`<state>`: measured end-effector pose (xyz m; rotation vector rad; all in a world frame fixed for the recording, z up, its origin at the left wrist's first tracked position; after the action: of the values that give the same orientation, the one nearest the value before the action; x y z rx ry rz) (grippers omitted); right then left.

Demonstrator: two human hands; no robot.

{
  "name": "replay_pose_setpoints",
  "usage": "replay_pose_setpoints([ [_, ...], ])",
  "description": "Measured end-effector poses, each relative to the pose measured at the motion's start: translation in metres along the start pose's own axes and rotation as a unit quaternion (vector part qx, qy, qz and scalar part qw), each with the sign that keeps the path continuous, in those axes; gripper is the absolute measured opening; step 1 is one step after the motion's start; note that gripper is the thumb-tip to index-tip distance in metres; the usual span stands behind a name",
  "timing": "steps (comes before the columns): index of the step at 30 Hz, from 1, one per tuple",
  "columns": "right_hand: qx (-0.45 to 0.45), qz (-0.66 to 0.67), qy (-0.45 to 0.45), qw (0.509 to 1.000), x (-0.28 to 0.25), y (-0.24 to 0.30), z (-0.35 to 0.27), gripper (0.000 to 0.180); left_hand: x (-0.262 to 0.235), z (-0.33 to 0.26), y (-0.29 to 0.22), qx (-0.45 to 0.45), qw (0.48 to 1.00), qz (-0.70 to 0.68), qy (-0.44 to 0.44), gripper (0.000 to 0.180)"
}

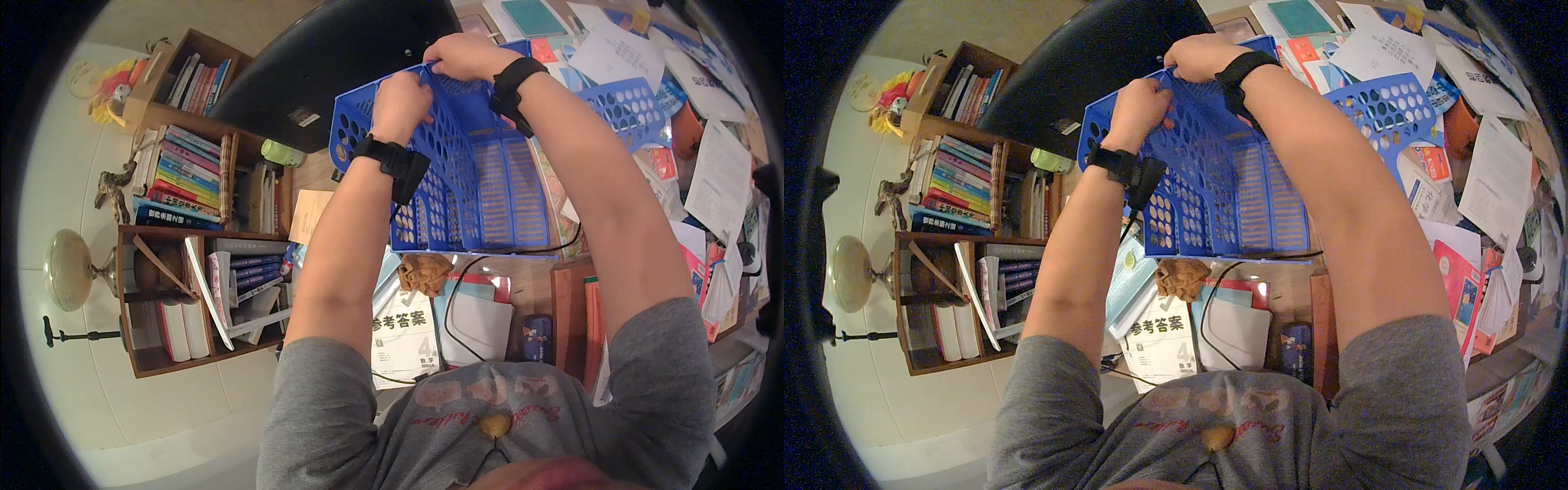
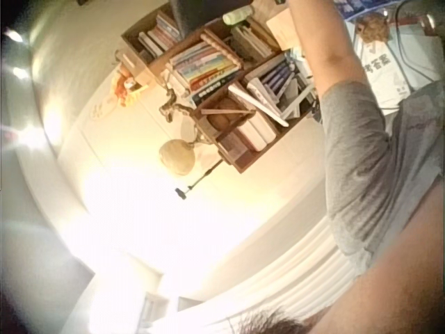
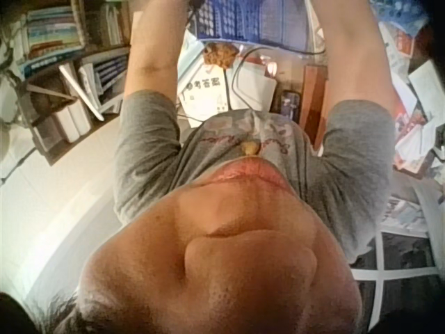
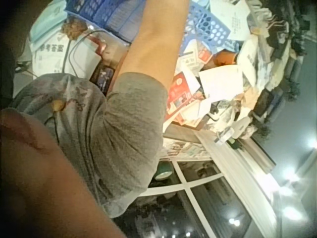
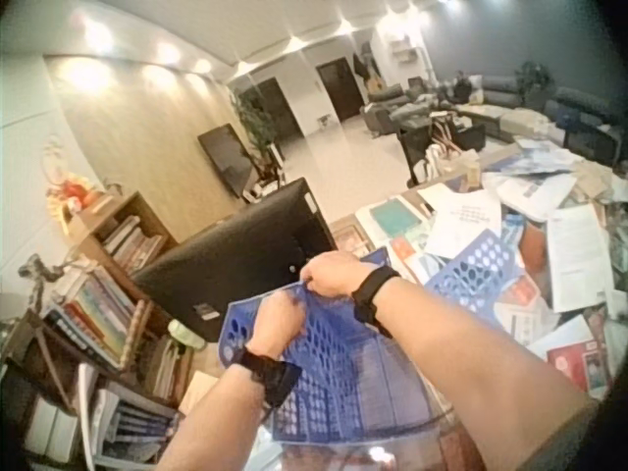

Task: The person assembles a blue plastic basket by unfolding its sides and attaching the side panels. They then move to a different table and continue attaching the remaining panels to complete the basket.

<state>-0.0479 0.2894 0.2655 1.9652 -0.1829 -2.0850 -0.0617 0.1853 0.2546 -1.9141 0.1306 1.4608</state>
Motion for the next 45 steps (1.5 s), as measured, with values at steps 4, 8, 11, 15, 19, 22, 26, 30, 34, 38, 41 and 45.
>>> replay_pose_setpoints([
  [4, -0.003, 0.0, -0.015, 1.0, 0.001, -0.005, 0.002, 0.026, 0.001, -0.005, -0.009, 0.021, 0.999, -0.012, -0.038, 0.023],
  [8, 0.011, 0.009, -0.043, 0.999, 0.002, -0.007, 0.003, 0.029, 0.004, -0.002, -0.008, 0.007, 0.999, 0.008, -0.053, 0.024],
  [11, 0.031, 0.004, -0.05, 0.998, 0.004, -0.006, 0.002, 0.033, 0.003, 0.0, -0.009, 0.016, 0.997, 0.023, -0.078, 0.025],
  [15, 0.03, 0.013, -0.051, 0.998, 0.004, -0.002, 0.003, 0.037, 0.003, -0.001, -0.001, 0.001, 0.997, -0.008, -0.082, 0.025],
  [19, 0.027, 0.008, -0.012, 1.0, 0.006, -0.002, 0.006, 0.035, 0.0, -0.004, 0.011, -0.024, 0.995, -0.039, -0.09, 0.024],
  [22, 0.021, 0.016, -0.033, 0.999, 0.002, -0.003, 0.006, 0.028, -0.001, -0.004, 0.011, -0.008, 0.995, -0.027, -0.092, 0.023],
  [26, 0.016, 0.01, -0.033, 0.999, 0.006, -0.004, 0.007, 0.027, 0.0, -0.004, 0.011, -0.006, 0.993, -0.049, -0.103, 0.023],
  [30, 0.021, 0.005, -0.047, 0.999, 0.006, -0.002, 0.007, 0.028, 0.001, -0.006, 0.006, 0.005, 0.994, -0.024, -0.107, 0.023],
  [34, 0.027, 0.004, -0.039, 0.999, 0.006, 0.0, 0.004, 0.027, -0.001, -0.008, 0.003, 0.007, 0.994, -0.007, -0.11, 0.022],
  [38, 0.038, 0.002, -0.033, 0.999, 0.005, 0.001, 0.0, 0.023, -0.001, -0.008, -0.004, 0.028, 0.993, 0.027, -0.112, 0.022],
  [41, 0.04, -0.003, -0.031, 0.999, 0.005, 0.0, 0.001, 0.029, -0.001, -0.008, -0.008, 0.035, 0.992, 0.037, -0.115, 0.022],
  [45, 0.034, 0.008, -0.037, 0.999, 0.006, -0.001, 0.006, 0.026, -0.001, -0.006, -0.004, 0.019, 0.995, 0.011, -0.102, 0.023],
])
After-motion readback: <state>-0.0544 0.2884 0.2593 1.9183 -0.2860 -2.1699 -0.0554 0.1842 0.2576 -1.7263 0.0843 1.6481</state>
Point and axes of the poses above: each hand's wrist, its own z-axis towards the middle knuckle, its own x-axis out of the palm, y = z × x, the point moved 9 cm from there along z, towards the middle knuckle, and after that the axes turned 6 degrees about y, right-handed, at the moved point
